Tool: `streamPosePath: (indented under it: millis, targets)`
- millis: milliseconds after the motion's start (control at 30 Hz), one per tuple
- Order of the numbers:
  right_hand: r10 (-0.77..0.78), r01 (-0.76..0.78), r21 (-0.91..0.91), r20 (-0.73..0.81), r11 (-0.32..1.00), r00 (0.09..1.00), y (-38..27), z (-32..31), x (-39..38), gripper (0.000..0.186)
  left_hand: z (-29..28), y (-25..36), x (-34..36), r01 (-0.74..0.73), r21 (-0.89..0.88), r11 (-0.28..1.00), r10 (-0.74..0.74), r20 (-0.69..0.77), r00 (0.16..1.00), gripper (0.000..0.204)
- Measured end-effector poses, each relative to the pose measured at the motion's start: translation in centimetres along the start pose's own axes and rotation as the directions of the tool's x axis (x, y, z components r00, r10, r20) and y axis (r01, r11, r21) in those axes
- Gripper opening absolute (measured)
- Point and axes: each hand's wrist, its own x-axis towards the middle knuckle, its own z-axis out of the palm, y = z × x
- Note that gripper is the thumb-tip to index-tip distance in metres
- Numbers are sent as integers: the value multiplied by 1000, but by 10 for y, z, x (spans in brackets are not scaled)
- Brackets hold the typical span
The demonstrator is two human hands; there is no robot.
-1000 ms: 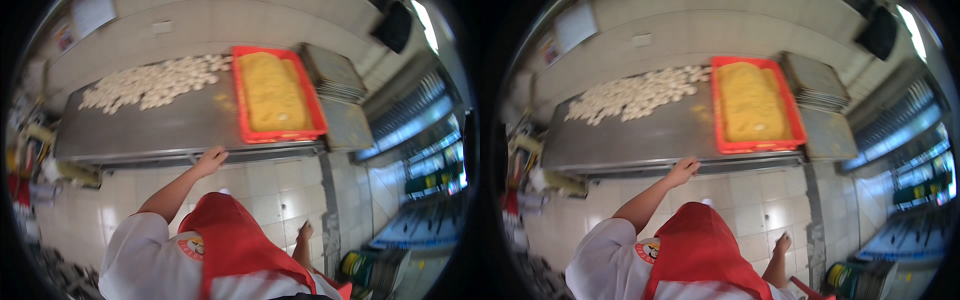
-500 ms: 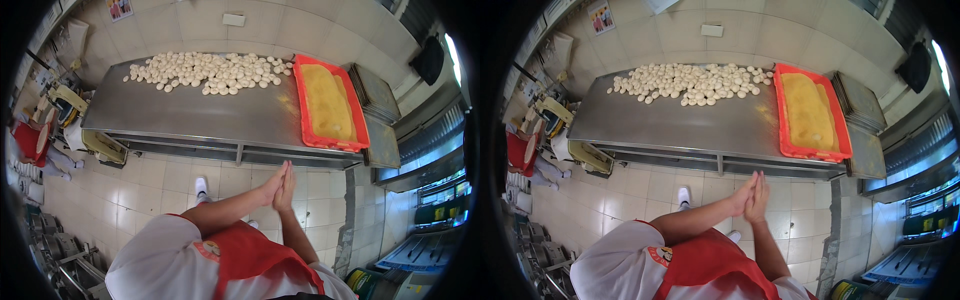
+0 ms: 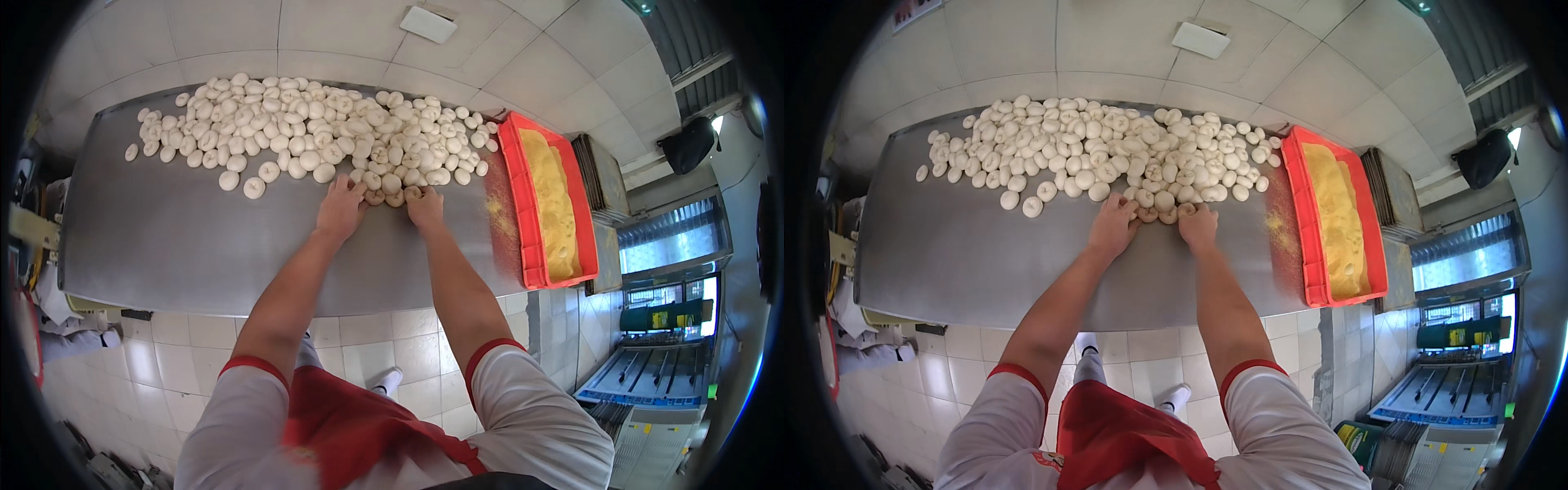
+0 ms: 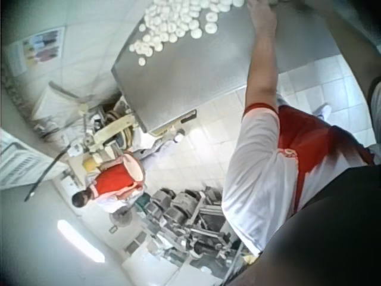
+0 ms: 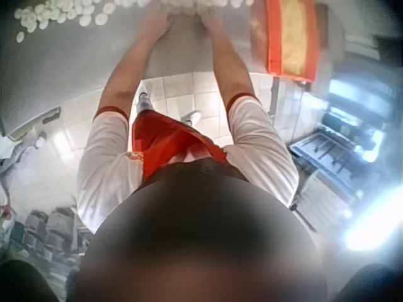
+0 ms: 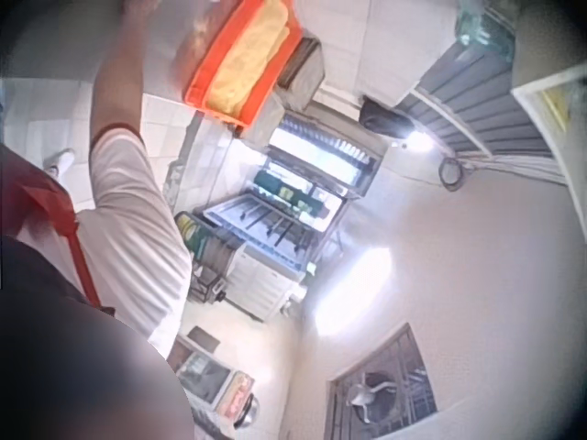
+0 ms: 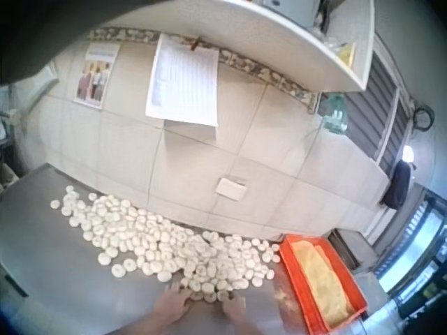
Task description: The person coats small pieces of dough in a yellow powder, places them onto a metal baking tray, and then rolls more dough pieces by hand on a metal work surface before coating them as well.
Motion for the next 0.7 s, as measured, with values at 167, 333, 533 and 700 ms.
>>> streamPosePath:
  millis: [167,333,533,700]
  targets:
    - [12,-5,319,-20,948,1000,-34,-30,-53,30,-46,-31,-23,68,-574,816,-151,-99,984,35]
    - [-365,375,-244,85,895,927,75,-75,-149,52,-129,-52,-151,37,-126,991,-6,235,972,30]
    - [-342,423,-436,254,795,905,104,-56,-181,81,-88,-41,-179,-271,195,943,197,330,923,62]
    - [-223,294,-601,193,743,956,43,-55,-60,96,-47,-25,-47,-231,356,905,96,360,928,90]
